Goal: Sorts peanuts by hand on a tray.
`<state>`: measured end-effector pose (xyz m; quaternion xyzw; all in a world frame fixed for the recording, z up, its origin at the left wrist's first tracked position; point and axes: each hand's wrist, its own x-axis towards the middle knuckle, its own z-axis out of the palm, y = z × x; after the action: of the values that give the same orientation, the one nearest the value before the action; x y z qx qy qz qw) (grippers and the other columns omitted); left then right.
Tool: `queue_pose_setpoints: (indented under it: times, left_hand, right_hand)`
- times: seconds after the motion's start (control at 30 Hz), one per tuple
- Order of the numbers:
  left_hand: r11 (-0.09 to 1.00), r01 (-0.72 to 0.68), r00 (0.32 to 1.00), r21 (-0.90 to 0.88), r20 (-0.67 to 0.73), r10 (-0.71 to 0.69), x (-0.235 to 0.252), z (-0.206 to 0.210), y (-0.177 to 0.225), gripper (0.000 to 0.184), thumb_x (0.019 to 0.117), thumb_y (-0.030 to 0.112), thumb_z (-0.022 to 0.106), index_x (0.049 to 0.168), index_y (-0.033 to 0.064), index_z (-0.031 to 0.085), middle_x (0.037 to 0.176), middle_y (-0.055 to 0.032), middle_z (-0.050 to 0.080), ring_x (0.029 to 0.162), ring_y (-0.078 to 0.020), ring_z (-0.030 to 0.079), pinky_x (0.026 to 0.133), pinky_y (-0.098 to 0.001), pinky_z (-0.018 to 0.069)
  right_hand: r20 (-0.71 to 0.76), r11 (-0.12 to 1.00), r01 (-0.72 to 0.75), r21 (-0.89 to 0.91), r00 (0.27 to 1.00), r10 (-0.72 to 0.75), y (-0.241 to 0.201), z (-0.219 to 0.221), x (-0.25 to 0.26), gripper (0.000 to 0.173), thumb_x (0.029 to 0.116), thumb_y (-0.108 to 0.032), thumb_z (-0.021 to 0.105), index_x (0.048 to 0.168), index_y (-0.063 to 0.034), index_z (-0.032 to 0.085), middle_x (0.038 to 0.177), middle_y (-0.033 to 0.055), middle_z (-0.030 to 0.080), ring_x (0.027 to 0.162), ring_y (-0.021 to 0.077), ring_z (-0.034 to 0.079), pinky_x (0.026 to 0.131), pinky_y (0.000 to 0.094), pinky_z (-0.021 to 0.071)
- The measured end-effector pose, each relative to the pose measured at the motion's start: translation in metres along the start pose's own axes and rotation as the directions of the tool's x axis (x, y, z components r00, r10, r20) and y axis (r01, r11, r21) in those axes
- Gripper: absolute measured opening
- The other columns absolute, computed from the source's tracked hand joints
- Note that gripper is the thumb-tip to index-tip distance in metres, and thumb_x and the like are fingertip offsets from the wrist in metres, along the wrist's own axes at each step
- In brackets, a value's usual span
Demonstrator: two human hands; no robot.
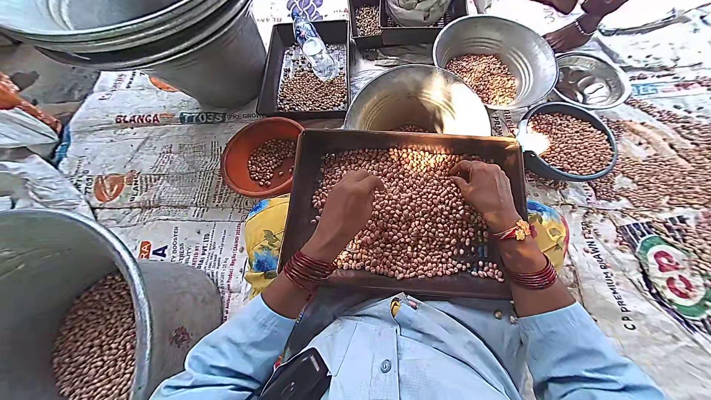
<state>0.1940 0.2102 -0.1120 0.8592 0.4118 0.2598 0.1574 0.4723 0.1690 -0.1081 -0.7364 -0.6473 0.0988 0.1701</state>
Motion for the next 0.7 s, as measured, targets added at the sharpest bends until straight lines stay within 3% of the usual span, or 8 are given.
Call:
queue_pose_setpoints:
  times: [0.13, 0.23, 0.3, 0.37, 0.4, 0.5, 0.57, 0.7]
  left_hand:
    - [0.991, -0.071, 0.993, 0.117, 0.103, 0.058, 0.016, 0.017, 0.000, 0.015, 0.0969, 0.001, 0.064, 0.106, 0.0018, 0.076, 0.099, -0.0165, 0.070, 0.098, -0.0355, 0.066, 0.084, -0.0468, 0.0566]
    - [0.988, -0.037, 0.991, 0.148, 0.132, 0.017, 0.018, 0.024, -0.002, 0.014, 0.0959, 0.000, 0.064, 0.105, 0.0013, 0.076, 0.100, -0.0181, 0.070, 0.101, -0.0379, 0.066, 0.088, -0.0486, 0.0562]
    - [0.995, -0.010, 0.994, 0.096, 0.105, 0.000, 0.017, 0.023, -0.004, 0.012, 0.0932, 0.000, 0.067, 0.101, 0.0011, 0.075, 0.098, -0.0180, 0.070, 0.098, -0.0377, 0.067, 0.086, -0.0499, 0.0566]
    - [0.991, 0.099, 0.993, -0.093, 0.076, -0.092, 0.012, 0.010, -0.005, 0.009, 0.0922, 0.002, 0.071, 0.101, 0.0007, 0.074, 0.097, -0.0166, 0.072, 0.091, -0.0329, 0.069, 0.082, -0.0492, 0.0577]
    - [0.956, 0.198, 0.979, -0.218, 0.088, -0.183, 0.008, 0.000, -0.005, 0.010, 0.0935, 0.001, 0.069, 0.103, 0.0013, 0.072, 0.099, -0.0155, 0.072, 0.087, -0.0290, 0.070, 0.079, -0.0470, 0.0586]
    - [0.730, 0.423, 0.900, -0.536, 0.158, -0.406, -0.004, -0.020, -0.018, 0.015, 0.0989, 0.000, 0.047, 0.105, 0.0048, 0.061, 0.092, -0.0103, 0.065, 0.072, -0.0191, 0.060, 0.063, -0.0355, 0.0508]
    - [0.662, 0.462, 0.883, -0.591, 0.237, -0.405, -0.008, -0.024, -0.024, 0.018, 0.1012, 0.002, 0.043, 0.108, 0.0073, 0.058, 0.088, -0.0059, 0.061, 0.066, -0.0117, 0.057, 0.060, -0.0273, 0.0491]
    - [0.878, 0.379, 0.915, -0.292, 0.262, -0.308, -0.006, -0.007, -0.009, 0.009, 0.0985, 0.011, 0.068, 0.105, 0.0080, 0.074, 0.069, -0.0021, 0.058, 0.055, -0.0118, 0.048, 0.055, -0.0317, 0.0432]
  right_hand:
    - [0.022, 0.996, -0.004, 0.090, 1.000, 0.002, 0.006, -0.002, -0.006, 0.008, 0.0925, -0.008, 0.073, 0.100, -0.0081, 0.075, 0.087, 0.0178, 0.071, 0.076, 0.0393, 0.068, 0.065, 0.0610, 0.0519]
    - [0.029, 0.927, -0.088, 0.364, 0.996, 0.083, 0.019, -0.007, -0.004, 0.007, 0.0951, -0.006, 0.067, 0.096, -0.0107, 0.072, 0.077, 0.0098, 0.067, 0.060, 0.0236, 0.059, 0.056, 0.0450, 0.0457]
    - [0.042, 0.717, -0.125, 0.686, 0.990, 0.132, 0.023, -0.010, 0.003, 0.015, 0.0948, -0.002, 0.053, 0.092, -0.0113, 0.065, 0.081, -0.0003, 0.066, 0.065, 0.0077, 0.062, 0.062, 0.0267, 0.0538]
    - [0.059, 0.428, -0.112, 0.897, 0.989, 0.135, 0.020, -0.013, 0.000, 0.025, 0.0899, -0.001, 0.039, 0.085, -0.0173, 0.057, 0.086, -0.0048, 0.066, 0.072, 0.0054, 0.064, 0.066, 0.0226, 0.0561]
    - [0.079, 0.387, -0.111, 0.915, 0.992, 0.099, 0.018, -0.015, -0.007, 0.025, 0.0898, -0.002, 0.037, 0.088, -0.0182, 0.056, 0.088, -0.0048, 0.064, 0.071, 0.0049, 0.061, 0.063, 0.0215, 0.0546]
    - [0.112, 0.644, -0.068, 0.762, 0.993, -0.028, 0.007, -0.014, -0.027, 0.015, 0.0975, -0.004, 0.054, 0.105, -0.0126, 0.063, 0.074, -0.0010, 0.054, 0.050, 0.0040, 0.042, 0.046, 0.0190, 0.0379]
    - [0.127, 0.864, -0.036, 0.502, 0.991, -0.033, -0.017, -0.009, -0.027, 0.012, 0.0964, -0.010, 0.068, 0.107, -0.0124, 0.072, 0.061, -0.0008, 0.050, 0.048, 0.0096, 0.039, 0.047, 0.0290, 0.0347]
    - [0.128, 0.960, 0.109, 0.258, 0.981, -0.145, -0.050, 0.002, -0.031, 0.009, 0.0954, -0.016, 0.072, 0.102, -0.0123, 0.077, 0.083, 0.0063, 0.068, 0.068, 0.0199, 0.059, 0.065, 0.0438, 0.0498]
